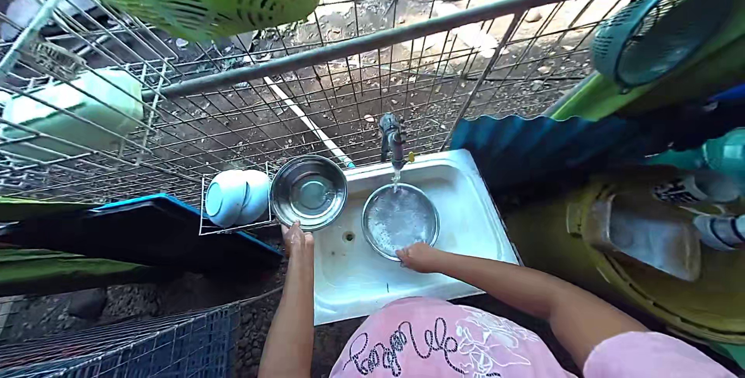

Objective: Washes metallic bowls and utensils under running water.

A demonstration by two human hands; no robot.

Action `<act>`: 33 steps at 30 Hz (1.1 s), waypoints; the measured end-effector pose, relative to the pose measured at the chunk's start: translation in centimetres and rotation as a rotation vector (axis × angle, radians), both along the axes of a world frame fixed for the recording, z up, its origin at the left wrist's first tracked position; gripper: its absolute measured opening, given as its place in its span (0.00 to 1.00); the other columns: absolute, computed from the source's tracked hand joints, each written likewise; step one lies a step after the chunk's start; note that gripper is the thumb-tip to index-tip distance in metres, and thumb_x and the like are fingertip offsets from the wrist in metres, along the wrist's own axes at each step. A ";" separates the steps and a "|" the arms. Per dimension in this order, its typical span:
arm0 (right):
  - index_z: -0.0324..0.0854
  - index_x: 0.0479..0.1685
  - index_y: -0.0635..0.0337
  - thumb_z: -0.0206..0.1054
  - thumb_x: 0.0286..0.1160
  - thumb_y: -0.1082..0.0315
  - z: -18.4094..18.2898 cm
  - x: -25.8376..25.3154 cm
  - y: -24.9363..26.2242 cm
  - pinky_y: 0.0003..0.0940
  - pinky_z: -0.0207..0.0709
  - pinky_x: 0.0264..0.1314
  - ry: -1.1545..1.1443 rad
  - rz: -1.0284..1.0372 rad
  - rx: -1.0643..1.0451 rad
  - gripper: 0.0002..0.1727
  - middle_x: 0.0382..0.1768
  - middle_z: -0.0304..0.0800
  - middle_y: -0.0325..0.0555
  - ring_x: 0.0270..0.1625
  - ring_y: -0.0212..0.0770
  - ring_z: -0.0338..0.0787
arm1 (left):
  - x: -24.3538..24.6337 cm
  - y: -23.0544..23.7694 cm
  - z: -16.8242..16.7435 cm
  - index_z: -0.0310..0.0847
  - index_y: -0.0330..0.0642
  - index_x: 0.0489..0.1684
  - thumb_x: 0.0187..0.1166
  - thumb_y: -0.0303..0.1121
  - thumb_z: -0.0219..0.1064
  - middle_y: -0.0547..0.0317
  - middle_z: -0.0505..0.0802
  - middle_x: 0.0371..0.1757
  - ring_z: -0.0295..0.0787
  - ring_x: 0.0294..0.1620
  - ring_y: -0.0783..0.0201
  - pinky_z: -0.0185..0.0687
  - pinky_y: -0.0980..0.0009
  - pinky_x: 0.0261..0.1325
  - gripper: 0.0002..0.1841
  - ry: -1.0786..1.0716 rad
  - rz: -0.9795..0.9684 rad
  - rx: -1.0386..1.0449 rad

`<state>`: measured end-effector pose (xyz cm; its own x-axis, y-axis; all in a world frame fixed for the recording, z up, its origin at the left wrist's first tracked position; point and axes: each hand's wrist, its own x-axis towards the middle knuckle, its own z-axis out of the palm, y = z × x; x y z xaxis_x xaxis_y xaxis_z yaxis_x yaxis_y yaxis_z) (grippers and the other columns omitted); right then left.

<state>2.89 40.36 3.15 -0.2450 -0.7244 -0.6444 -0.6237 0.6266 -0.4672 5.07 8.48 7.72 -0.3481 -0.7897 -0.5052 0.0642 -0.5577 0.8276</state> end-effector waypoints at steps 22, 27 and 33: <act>0.85 0.59 0.74 0.55 0.90 0.66 14.4 -8.6 -0.9 0.62 0.73 0.74 0.045 -0.325 -0.420 0.19 0.55 0.91 0.70 0.64 0.65 0.89 | 5.1 14.4 -4.9 0.43 0.52 0.95 0.83 0.24 0.60 0.32 0.72 0.82 0.76 0.74 0.36 0.79 0.36 0.61 0.40 -0.301 -0.803 0.104; 0.88 0.47 0.74 0.60 0.89 0.67 14.7 -12.9 -1.1 0.48 0.78 0.60 -0.035 -0.758 -0.624 0.16 0.41 0.91 0.61 0.46 0.48 0.88 | 7.7 14.8 -6.8 0.52 0.37 0.91 0.63 0.03 0.58 0.33 0.74 0.82 0.78 0.74 0.45 0.79 0.48 0.70 0.46 -0.284 -0.705 0.017; 0.87 0.40 0.70 0.60 0.90 0.66 13.3 -13.5 0.1 0.31 0.72 0.39 -0.237 -0.990 -0.642 0.16 0.26 0.81 0.43 0.28 0.30 0.74 | 9.6 9.6 -5.6 0.54 0.38 0.90 0.69 0.08 0.60 0.29 0.76 0.78 0.79 0.71 0.38 0.79 0.41 0.66 0.42 -0.544 -0.771 -0.128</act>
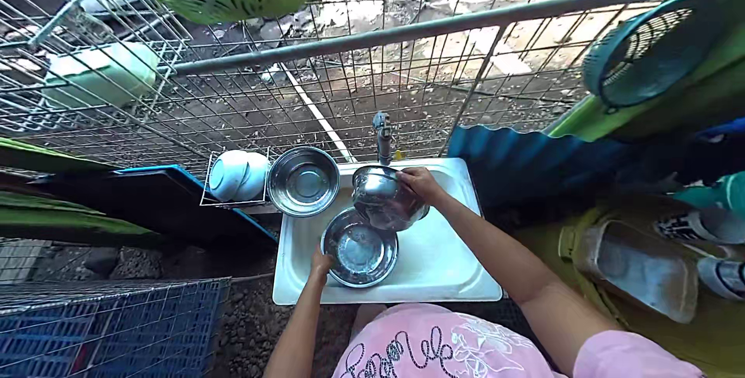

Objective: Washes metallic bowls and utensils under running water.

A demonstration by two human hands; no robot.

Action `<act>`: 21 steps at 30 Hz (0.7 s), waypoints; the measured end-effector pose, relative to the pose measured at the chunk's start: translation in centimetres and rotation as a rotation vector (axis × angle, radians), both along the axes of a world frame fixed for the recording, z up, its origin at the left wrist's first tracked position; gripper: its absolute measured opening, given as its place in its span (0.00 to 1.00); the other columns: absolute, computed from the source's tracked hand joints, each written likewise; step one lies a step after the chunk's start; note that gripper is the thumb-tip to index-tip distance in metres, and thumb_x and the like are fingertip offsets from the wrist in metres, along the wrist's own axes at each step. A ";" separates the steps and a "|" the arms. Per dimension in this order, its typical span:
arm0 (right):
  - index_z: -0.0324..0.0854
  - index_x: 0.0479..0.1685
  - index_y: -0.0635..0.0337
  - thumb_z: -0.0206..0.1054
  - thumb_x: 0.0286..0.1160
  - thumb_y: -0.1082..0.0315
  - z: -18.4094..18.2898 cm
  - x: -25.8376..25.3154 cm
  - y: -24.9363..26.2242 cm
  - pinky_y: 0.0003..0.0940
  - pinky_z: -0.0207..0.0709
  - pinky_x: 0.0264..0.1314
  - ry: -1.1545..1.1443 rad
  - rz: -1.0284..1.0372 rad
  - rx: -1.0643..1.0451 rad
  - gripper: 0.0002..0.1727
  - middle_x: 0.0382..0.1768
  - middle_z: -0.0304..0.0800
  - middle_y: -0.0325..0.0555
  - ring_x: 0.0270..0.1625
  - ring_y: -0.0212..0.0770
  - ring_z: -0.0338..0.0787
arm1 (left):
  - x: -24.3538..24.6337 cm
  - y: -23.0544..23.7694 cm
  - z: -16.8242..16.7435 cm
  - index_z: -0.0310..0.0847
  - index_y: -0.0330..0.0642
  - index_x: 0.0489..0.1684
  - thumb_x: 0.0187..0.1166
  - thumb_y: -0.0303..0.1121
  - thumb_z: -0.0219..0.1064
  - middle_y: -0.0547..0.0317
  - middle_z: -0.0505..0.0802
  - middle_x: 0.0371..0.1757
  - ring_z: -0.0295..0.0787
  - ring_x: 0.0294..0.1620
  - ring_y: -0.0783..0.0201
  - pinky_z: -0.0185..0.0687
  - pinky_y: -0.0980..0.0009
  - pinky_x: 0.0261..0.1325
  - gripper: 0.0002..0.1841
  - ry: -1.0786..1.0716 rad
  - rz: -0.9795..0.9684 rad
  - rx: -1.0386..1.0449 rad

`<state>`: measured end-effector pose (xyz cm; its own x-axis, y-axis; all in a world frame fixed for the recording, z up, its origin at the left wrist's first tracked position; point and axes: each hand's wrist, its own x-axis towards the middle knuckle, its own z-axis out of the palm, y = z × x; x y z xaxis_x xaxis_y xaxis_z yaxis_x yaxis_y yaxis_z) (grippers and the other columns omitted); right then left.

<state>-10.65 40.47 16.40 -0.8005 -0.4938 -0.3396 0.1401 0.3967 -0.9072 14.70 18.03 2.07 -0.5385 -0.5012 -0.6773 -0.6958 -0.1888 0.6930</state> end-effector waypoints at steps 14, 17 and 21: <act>0.77 0.51 0.64 0.45 0.93 0.68 -8.2 -2.4 5.9 0.39 0.87 0.46 -0.402 -0.536 -0.550 0.15 0.35 0.89 0.46 0.38 0.39 0.91 | -7.4 2.8 8.3 0.41 0.32 0.94 0.88 0.41 0.59 0.27 0.57 0.91 0.53 0.92 0.35 0.51 0.43 0.91 0.41 0.245 -0.463 -0.307; 0.78 0.54 0.62 0.40 0.93 0.63 -9.9 -2.1 5.2 0.42 0.87 0.46 -0.497 -0.649 -0.696 0.20 0.37 0.91 0.47 0.40 0.41 0.92 | -12.9 3.8 7.8 0.41 0.41 0.96 0.95 0.46 0.43 0.38 0.54 0.94 0.52 0.93 0.43 0.55 0.39 0.87 0.33 0.332 -0.231 0.066; 0.76 0.49 0.60 0.36 0.93 0.60 -11.7 -1.7 4.5 0.42 0.86 0.44 -0.482 -0.780 -0.719 0.22 0.36 0.89 0.46 0.40 0.40 0.90 | -18.7 3.9 8.1 0.61 0.34 0.87 0.96 0.36 0.43 0.33 0.74 0.82 0.72 0.80 0.45 0.68 0.49 0.80 0.25 0.413 -0.135 0.038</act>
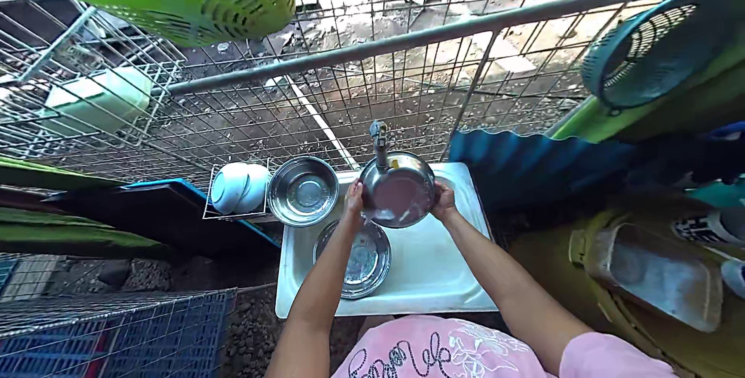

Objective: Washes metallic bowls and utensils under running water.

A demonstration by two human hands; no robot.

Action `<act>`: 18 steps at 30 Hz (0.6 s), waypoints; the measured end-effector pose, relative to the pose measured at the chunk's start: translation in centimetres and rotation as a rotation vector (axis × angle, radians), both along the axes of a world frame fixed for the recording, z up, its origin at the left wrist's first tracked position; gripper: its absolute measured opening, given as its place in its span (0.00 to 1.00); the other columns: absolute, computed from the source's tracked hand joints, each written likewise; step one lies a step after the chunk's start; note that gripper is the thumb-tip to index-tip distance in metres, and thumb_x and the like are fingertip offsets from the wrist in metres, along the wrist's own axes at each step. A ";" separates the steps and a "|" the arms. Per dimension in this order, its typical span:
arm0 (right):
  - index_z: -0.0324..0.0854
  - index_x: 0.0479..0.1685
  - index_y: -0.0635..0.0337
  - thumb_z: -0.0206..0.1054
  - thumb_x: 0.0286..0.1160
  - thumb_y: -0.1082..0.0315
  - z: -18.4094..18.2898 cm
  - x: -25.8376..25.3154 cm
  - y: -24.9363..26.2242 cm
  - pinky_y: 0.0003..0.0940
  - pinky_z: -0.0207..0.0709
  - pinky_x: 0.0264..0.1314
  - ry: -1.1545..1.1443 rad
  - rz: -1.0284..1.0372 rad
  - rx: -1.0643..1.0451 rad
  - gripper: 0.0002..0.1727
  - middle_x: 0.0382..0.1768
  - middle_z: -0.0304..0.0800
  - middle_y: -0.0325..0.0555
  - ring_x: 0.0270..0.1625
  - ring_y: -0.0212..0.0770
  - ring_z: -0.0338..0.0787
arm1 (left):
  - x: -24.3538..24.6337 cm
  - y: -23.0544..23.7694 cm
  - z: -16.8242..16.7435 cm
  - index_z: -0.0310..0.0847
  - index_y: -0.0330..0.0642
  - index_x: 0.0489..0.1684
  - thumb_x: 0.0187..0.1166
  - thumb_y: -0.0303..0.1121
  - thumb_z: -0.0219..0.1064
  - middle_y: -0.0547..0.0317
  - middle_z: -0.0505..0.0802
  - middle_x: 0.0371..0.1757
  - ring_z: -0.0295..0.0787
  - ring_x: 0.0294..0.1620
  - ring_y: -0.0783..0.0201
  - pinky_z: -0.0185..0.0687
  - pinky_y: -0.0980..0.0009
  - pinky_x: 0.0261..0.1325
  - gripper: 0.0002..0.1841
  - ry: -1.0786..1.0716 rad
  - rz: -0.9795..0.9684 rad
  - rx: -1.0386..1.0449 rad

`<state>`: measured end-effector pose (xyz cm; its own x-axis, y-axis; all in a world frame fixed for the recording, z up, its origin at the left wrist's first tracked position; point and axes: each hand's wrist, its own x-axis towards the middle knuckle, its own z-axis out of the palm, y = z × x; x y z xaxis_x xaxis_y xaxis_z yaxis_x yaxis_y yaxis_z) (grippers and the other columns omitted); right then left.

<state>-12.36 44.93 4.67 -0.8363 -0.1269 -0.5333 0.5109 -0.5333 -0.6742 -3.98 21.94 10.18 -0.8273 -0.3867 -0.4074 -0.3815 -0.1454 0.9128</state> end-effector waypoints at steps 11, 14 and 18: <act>0.68 0.77 0.60 0.30 0.96 0.46 -3.2 5.4 3.5 0.55 0.82 0.54 -0.322 0.218 0.181 0.33 0.62 0.84 0.62 0.57 0.56 0.86 | -4.9 3.9 3.3 0.83 0.24 0.56 0.84 0.34 0.67 0.31 0.91 0.53 0.88 0.60 0.42 0.76 0.46 0.71 0.17 0.020 -0.333 -0.465; 0.68 0.78 0.60 0.33 0.96 0.47 -3.1 5.1 2.3 0.55 0.82 0.54 -0.393 0.242 0.199 0.31 0.63 0.84 0.63 0.57 0.57 0.87 | -4.7 3.3 2.9 0.84 0.24 0.55 0.86 0.30 0.62 0.31 0.90 0.53 0.87 0.59 0.42 0.76 0.46 0.68 0.14 -0.025 -0.272 -0.412; 0.71 0.74 0.63 0.38 0.97 0.53 -0.8 3.8 -0.8 0.47 0.82 0.51 -0.369 0.281 0.226 0.27 0.56 0.87 0.57 0.50 0.49 0.89 | -1.5 -0.1 3.3 0.80 0.30 0.71 0.91 0.27 0.52 0.35 0.87 0.68 0.83 0.70 0.49 0.74 0.52 0.75 0.18 -0.018 -0.003 -0.190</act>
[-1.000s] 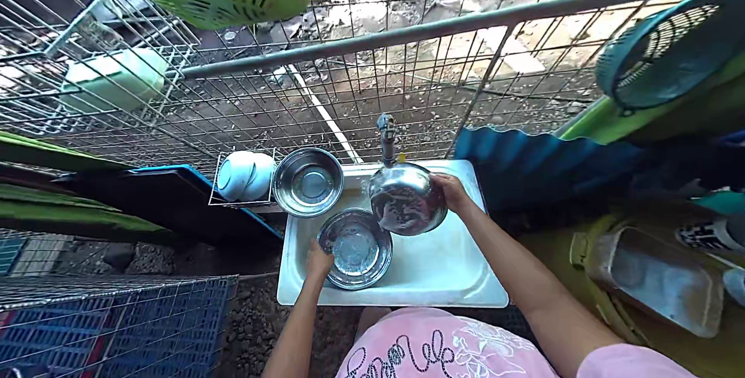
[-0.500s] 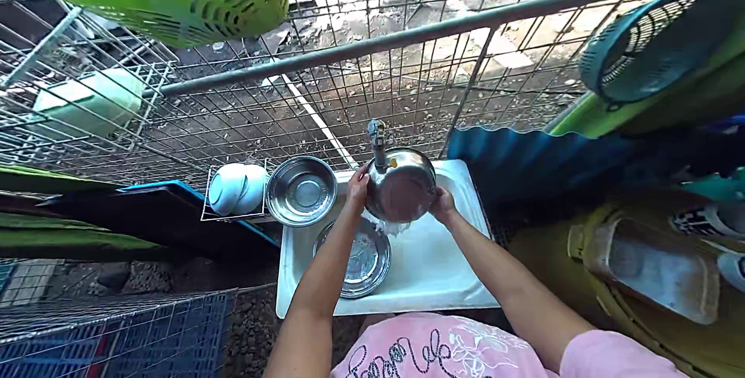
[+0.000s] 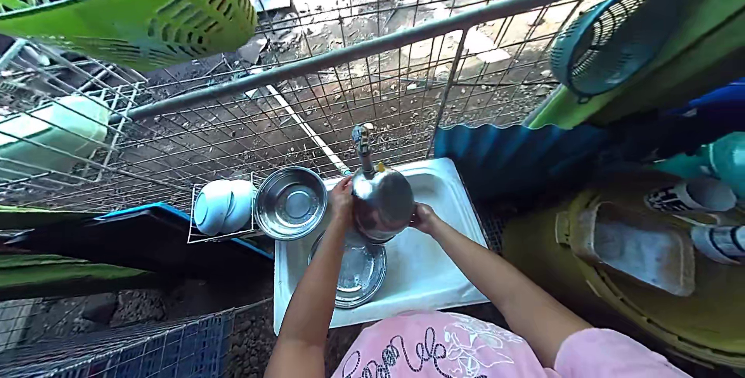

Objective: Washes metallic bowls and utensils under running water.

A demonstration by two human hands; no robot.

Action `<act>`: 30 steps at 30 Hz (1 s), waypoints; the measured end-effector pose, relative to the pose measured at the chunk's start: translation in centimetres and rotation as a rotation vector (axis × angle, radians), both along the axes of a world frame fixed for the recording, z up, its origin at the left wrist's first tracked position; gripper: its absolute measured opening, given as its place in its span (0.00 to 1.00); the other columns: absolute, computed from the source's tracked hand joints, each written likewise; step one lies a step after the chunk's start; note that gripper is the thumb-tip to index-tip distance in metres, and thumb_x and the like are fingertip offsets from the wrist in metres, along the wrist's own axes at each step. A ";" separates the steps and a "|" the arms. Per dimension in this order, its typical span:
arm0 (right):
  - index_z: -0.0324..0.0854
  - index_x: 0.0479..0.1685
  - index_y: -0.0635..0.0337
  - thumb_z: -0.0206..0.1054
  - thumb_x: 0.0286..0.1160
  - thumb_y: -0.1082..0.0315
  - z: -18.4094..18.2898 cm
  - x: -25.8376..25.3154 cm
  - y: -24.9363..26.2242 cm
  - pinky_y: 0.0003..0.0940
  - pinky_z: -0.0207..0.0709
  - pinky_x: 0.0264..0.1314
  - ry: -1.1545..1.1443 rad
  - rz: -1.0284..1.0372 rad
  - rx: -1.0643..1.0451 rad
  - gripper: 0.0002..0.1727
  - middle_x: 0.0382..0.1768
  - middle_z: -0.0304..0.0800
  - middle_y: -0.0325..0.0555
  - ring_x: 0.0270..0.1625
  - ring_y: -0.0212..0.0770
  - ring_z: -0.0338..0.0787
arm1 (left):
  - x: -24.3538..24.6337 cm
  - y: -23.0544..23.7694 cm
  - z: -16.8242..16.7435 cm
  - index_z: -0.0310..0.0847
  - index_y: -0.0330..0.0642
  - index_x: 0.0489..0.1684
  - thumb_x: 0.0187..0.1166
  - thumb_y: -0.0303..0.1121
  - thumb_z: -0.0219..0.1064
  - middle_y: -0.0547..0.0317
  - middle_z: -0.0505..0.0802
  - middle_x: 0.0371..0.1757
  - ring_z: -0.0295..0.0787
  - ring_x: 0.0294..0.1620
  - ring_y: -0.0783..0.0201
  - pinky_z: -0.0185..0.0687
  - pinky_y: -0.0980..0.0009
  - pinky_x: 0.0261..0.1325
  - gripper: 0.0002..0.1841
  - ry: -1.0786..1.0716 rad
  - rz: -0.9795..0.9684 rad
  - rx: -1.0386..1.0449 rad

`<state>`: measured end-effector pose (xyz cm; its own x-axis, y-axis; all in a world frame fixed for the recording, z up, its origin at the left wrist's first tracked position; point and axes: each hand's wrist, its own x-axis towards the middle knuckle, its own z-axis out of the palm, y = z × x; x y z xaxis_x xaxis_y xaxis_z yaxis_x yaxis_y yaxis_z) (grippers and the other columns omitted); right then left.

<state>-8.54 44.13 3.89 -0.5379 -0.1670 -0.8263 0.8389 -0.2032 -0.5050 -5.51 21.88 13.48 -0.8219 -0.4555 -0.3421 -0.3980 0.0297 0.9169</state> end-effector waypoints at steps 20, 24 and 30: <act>0.87 0.47 0.72 0.59 0.89 0.68 12.2 -3.0 4.1 0.38 0.80 0.56 0.784 0.234 0.531 0.15 0.40 0.90 0.53 0.44 0.36 0.86 | -2.5 4.1 -4.5 0.69 0.44 0.76 0.92 0.59 0.35 0.36 0.86 0.58 0.85 0.50 0.40 0.81 0.40 0.43 0.32 -0.381 -0.181 0.559; 0.93 0.40 0.67 0.59 0.84 0.60 12.8 2.7 4.4 0.53 0.87 0.53 1.395 0.462 0.814 0.20 0.38 0.97 0.56 0.45 0.50 0.96 | -4.5 3.8 -3.2 0.74 0.39 0.59 0.91 0.63 0.27 0.42 0.89 0.40 0.88 0.37 0.45 0.84 0.45 0.36 0.38 -0.424 -0.341 0.684; 0.92 0.38 0.67 0.53 0.82 0.63 10.7 5.7 4.0 0.59 0.83 0.53 1.426 1.074 0.639 0.22 0.39 0.94 0.60 0.49 0.59 0.94 | -1.2 0.0 -3.5 0.73 0.43 0.66 0.96 0.46 0.36 0.52 0.91 0.45 0.91 0.43 0.58 0.89 0.58 0.47 0.23 -0.286 -0.335 0.670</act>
<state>-2.84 48.16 14.56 -0.6721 -0.7403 0.0153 -0.5883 0.5213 -0.6182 -6.69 21.88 9.97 -0.7178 0.1768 -0.6734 -0.6876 -0.3319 0.6458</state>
